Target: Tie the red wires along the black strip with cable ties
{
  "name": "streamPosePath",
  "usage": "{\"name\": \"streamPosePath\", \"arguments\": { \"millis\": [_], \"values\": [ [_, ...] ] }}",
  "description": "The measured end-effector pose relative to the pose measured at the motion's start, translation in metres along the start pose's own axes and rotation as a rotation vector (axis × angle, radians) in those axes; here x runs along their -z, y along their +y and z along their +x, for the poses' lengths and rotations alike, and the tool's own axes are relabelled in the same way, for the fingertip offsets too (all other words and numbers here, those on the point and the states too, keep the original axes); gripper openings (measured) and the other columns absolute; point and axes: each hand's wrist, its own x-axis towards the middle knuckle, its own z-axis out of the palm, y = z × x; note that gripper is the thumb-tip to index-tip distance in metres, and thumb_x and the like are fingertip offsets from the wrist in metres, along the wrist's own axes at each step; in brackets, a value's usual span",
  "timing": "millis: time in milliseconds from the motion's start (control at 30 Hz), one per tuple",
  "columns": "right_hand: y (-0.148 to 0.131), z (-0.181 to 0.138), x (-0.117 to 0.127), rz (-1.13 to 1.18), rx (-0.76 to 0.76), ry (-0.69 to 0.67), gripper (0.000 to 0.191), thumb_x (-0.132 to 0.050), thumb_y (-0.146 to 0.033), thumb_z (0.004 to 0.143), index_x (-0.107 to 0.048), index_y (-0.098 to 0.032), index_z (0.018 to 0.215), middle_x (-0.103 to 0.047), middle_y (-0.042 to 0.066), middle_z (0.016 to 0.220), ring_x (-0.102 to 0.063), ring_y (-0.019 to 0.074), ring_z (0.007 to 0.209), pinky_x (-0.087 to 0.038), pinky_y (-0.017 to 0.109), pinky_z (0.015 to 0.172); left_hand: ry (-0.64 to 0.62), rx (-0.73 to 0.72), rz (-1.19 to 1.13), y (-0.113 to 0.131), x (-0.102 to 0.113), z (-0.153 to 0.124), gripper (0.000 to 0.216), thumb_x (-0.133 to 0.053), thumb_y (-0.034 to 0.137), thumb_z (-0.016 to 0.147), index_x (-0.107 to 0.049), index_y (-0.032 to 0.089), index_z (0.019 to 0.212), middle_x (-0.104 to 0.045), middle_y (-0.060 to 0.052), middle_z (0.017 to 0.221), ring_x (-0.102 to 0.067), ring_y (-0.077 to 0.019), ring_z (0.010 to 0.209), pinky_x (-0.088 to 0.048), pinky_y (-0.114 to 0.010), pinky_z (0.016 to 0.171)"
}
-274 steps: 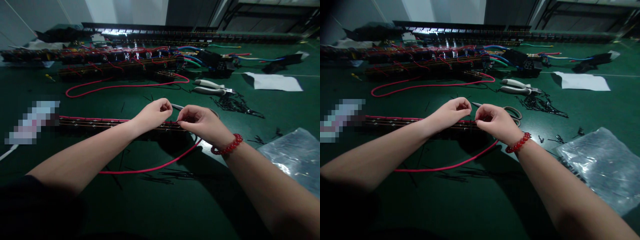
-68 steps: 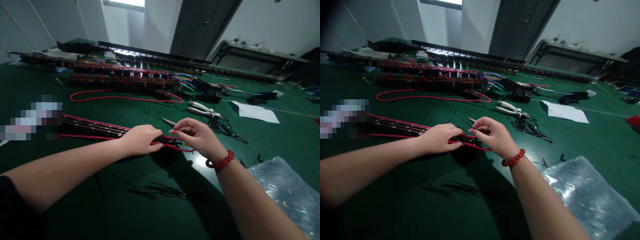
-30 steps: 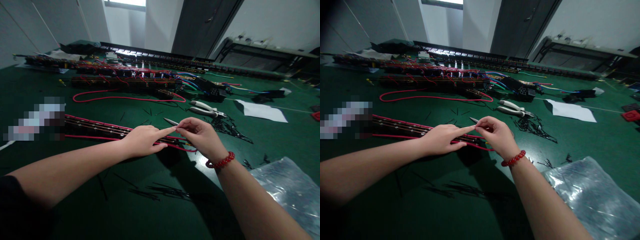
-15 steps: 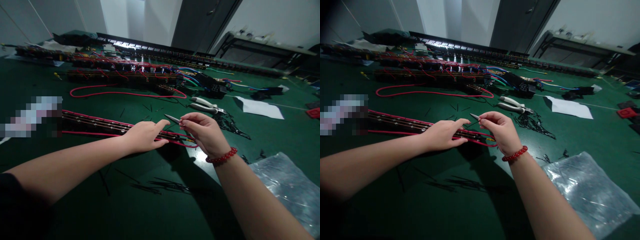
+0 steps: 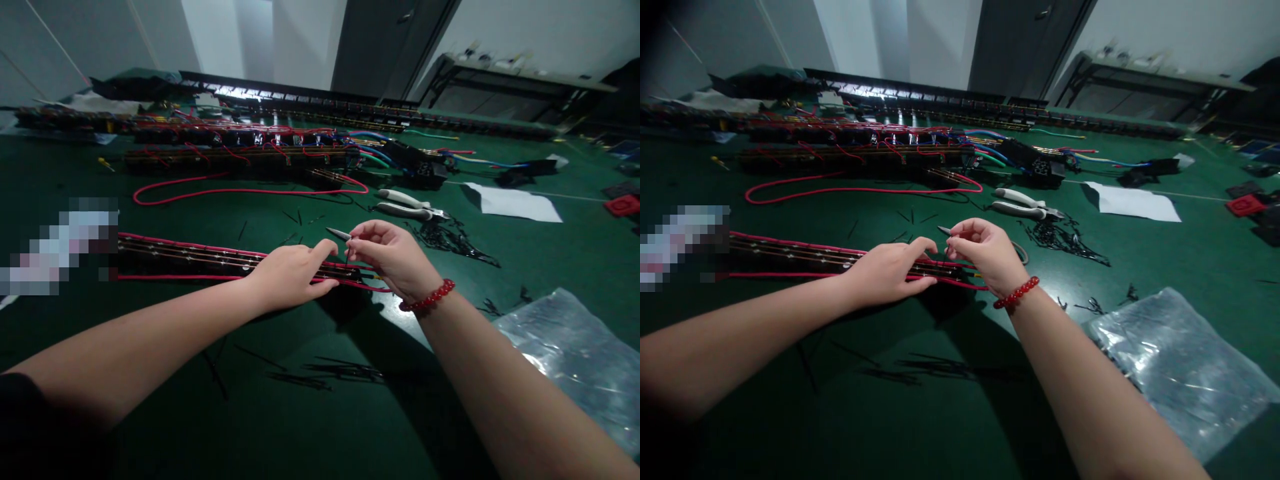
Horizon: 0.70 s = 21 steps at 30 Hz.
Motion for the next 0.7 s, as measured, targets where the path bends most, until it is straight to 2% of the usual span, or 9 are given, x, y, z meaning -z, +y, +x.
{"name": "streamPosePath", "arguments": {
  "millis": [700],
  "values": [
    [0.014, 0.001, -0.007, -0.034, 0.164, 0.122, 0.017, -0.070, -0.020, 0.071, -0.057, -0.022, 0.082, -0.061, -0.002, 0.076, -0.061, 0.0111, 0.065, -0.055, 0.026, 0.060, 0.014, -0.038, 0.033, 0.000, 0.001, 0.001, 0.040, -0.049, 0.045, 0.091, -0.045, 0.020, 0.122, -0.071, -0.007, 0.093, -0.068, -0.0259, 0.084, -0.050, -0.036, 0.072]
  ]
}}
